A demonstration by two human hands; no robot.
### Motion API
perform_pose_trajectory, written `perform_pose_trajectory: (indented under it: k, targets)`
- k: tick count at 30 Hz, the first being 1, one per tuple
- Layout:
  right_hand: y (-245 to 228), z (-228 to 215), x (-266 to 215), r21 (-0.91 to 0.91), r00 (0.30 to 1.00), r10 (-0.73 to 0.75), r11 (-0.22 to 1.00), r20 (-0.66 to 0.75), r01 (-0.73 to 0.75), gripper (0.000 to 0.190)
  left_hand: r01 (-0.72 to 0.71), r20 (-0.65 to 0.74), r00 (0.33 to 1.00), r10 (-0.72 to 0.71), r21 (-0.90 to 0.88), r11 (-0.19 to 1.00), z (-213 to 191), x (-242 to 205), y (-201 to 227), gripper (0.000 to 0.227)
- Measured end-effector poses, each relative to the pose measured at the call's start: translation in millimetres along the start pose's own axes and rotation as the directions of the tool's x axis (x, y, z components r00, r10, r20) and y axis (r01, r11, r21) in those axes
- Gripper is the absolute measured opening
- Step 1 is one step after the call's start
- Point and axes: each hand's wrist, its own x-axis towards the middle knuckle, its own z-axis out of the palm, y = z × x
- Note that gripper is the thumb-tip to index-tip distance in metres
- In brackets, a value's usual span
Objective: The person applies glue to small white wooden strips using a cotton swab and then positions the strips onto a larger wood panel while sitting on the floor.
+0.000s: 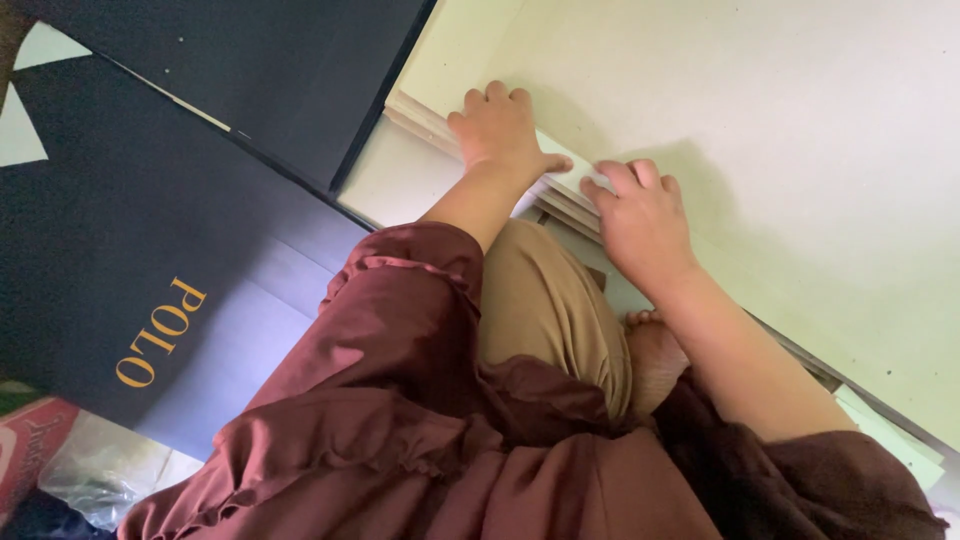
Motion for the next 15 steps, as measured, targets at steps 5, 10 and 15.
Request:
perform_pose_trajectory:
  k: [5, 10, 15]
  targets:
    - [-22.1, -4.2, 11.3, -0.013, 0.991, -0.029, 1.0, -0.132, 0.027, 0.038, 0.03, 0.002, 1.0, -0.031, 0.016, 0.999, 1.4, 4.3, 4.6, 0.1]
    - [-33.1, -4.4, -19.5, -0.194, 0.985, -0.044, 0.981, -0.167, 0.011, 0.038, 0.03, 0.007, 1.0, -0.03, -0.022, 0.999, 2.8, 0.1, 4.3, 0.099]
    - [-25.2, 3.5, -55.1, -0.279, 0.997, 0.022, 0.96, -0.07, -0.041, 0.049, 0.053, 0.061, 0.997, -0.054, 0.024, 0.998, -7.8, -2.1, 5.5, 0.101]
